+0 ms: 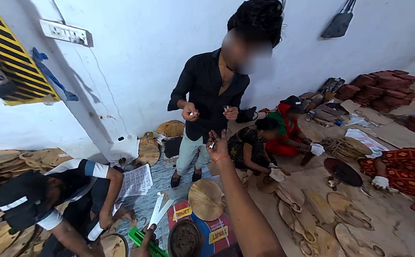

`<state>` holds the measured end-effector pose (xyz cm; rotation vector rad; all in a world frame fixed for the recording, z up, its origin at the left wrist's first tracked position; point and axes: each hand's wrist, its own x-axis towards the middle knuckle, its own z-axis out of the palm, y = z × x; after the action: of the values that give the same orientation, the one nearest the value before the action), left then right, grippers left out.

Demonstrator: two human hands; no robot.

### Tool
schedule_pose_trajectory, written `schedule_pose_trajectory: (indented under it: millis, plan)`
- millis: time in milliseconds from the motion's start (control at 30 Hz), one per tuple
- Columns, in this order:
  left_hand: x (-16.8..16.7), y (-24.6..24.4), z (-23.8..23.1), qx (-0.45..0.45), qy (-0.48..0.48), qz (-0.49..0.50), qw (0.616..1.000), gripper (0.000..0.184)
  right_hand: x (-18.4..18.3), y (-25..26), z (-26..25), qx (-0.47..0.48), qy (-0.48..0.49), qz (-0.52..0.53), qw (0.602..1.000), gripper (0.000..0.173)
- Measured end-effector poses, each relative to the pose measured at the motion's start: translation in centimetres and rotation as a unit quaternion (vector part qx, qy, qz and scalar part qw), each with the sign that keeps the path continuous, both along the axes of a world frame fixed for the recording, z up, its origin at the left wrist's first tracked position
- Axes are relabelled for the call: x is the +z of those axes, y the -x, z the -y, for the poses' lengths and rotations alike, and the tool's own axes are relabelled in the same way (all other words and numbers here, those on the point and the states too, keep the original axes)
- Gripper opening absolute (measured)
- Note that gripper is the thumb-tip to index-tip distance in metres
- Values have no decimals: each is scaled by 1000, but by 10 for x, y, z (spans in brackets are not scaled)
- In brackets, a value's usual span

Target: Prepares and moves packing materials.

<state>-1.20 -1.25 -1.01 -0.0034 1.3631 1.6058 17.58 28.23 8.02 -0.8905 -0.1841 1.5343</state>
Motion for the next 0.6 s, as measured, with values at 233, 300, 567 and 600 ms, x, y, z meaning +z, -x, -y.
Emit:
schedule_pose_trajectory:
  millis: [233,300,567,600]
  plan:
    - [0,2,-2,26,9,-5,1000,4,9,11,8,25,32,111,993,47]
    - [1,3,-2,29,12,-7,999,5,9,13,4,29,48,146,988,47]
    - [-12,6,-4,42,-10,-7,999,4,-2,20,-4,-2,40,292,956,21]
    - [-13,8,-4,40,-15,-6,999,3,-4,19,1,-14,33,317,948,22]
